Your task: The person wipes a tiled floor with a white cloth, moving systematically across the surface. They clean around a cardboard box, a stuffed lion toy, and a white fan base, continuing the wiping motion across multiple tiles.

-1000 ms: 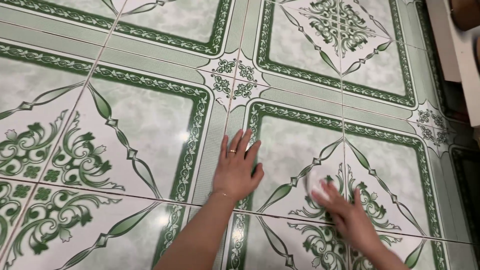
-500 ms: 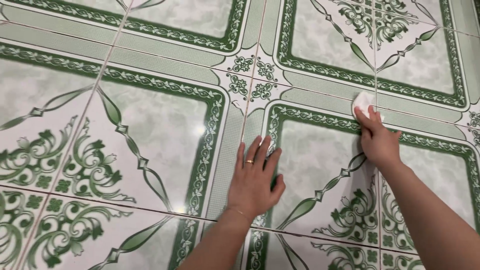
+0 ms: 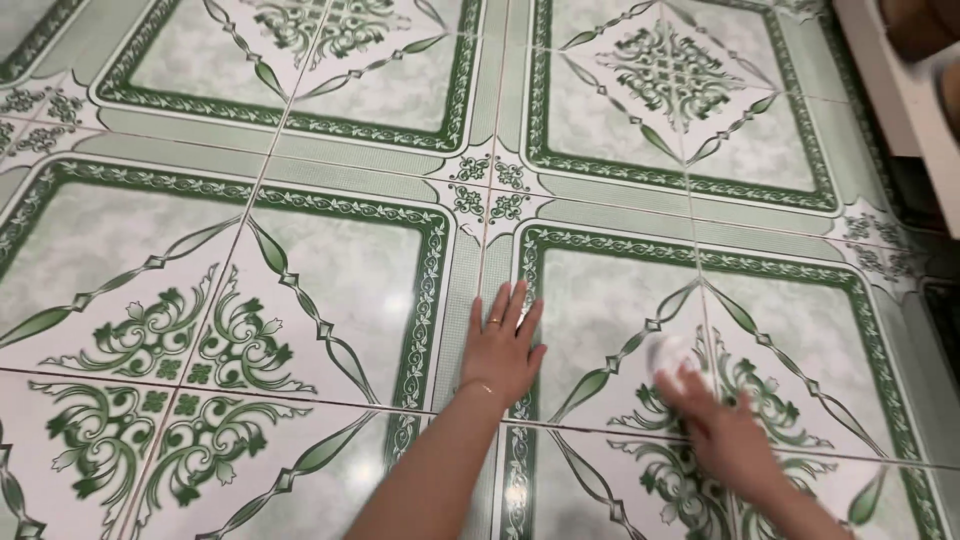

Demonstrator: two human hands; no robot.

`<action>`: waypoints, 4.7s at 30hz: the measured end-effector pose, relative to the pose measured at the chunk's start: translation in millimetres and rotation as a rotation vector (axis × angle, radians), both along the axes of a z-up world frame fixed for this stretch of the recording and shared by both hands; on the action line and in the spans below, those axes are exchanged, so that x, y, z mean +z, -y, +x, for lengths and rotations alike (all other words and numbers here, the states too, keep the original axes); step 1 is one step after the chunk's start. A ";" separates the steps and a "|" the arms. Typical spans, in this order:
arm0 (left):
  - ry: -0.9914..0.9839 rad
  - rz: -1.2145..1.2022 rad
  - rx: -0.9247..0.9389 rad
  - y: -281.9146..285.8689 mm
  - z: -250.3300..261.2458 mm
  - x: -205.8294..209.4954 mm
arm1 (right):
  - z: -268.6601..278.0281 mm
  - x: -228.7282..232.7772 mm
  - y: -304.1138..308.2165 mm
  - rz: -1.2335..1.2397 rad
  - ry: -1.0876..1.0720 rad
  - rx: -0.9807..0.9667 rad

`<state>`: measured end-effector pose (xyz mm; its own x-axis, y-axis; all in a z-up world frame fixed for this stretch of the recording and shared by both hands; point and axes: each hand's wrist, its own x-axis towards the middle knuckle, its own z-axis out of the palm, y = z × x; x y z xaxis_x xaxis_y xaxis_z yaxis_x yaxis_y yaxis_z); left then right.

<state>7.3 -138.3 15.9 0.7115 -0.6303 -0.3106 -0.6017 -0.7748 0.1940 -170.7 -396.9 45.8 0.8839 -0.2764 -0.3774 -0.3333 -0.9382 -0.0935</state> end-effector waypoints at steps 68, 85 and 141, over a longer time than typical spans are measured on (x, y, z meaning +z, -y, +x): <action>-0.159 -0.100 -0.012 -175.5 -49.7 50.7 | 117.4 -13.9 -91.3 -0.016 -0.289 0.133; -0.049 -0.019 1.000 -343.1 -22.3 30.7 | 132.6 -51.8 -98.5 0.056 0.338 0.152; 0.168 -0.304 0.032 -145.8 -33.0 -22.8 | 141.0 -45.4 -146.3 0.053 0.546 0.122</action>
<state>-25.7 7.5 -6.9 0.7574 -0.6529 0.0109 -0.6215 -0.7156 0.3190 -29.7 -250.6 0.4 0.9792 -0.1526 0.1338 -0.1122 -0.9563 -0.2699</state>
